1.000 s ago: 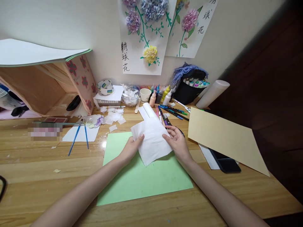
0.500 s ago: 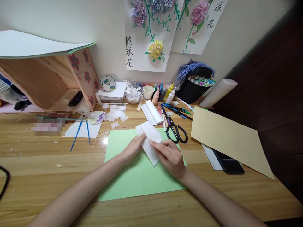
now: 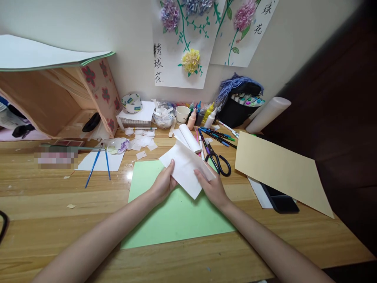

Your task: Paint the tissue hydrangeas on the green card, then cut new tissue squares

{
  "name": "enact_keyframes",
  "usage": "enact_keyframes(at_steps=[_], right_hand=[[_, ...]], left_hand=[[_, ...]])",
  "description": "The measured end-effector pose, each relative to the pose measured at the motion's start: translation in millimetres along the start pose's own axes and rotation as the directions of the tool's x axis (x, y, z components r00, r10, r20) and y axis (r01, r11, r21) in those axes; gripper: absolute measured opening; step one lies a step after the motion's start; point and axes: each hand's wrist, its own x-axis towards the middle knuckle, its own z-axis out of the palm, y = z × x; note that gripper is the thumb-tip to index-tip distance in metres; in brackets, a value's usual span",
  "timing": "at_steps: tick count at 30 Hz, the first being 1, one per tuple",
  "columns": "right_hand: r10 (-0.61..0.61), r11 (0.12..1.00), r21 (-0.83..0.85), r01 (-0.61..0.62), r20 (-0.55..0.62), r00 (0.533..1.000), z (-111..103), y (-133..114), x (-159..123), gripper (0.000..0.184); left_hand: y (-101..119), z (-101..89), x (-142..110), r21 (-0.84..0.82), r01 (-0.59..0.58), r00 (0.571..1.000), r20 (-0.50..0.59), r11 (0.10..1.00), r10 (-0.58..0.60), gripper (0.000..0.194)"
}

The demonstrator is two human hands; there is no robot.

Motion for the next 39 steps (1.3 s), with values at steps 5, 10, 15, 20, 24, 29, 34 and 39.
enact_keyframes(at_steps=[5, 10, 15, 20, 24, 29, 34, 39], right_hand=[[-0.066, 0.998, 0.021, 0.064, 0.071, 0.995, -2, 3, 0, 0.044], [-0.217, 0.966, -0.092, 0.24, 0.211, 0.953, -10, -2, 3, 0.05], [-0.321, 0.886, -0.214, 0.413, 0.361, 0.876, -13, -2, 5, 0.058], [-0.334, 0.811, -0.307, 0.498, 0.455, 0.825, -13, 2, 7, 0.063], [-0.325, 0.773, -0.359, 0.523, 0.485, 0.812, -12, 5, 6, 0.062], [-0.306, 0.716, -0.434, 0.547, 0.509, 0.805, -12, 6, 7, 0.058], [-0.307, 0.695, -0.456, 0.556, 0.511, 0.803, -11, 5, 7, 0.053], [-0.318, 0.701, -0.441, 0.561, 0.511, 0.798, -10, 5, 6, 0.052]], left_hand=[[2, 3.4, -3, 0.092, 0.09, 0.995, 0.026, 0.992, -0.092, 0.042], [4, 1.4, 2, -0.015, 0.049, 0.998, 0.029, 0.999, -0.049, 0.038], [5, 0.5, 6, -0.055, 0.061, 0.998, 0.015, 0.997, -0.06, 0.034], [6, -1.2, 7, -0.103, 0.083, 0.997, 0.004, 0.991, -0.083, 0.035], [8, -1.6, 7, -0.146, 0.116, 0.993, 0.05, 0.983, -0.109, 0.04], [13, -2.0, 6, -0.194, 0.146, 0.986, 0.104, 0.97, -0.128, 0.054], [13, -3.1, 6, -0.215, 0.157, 0.985, 0.099, 0.964, -0.138, 0.065], [13, -1.5, 4, -0.212, 0.153, 0.987, 0.086, 0.965, -0.138, 0.052]])
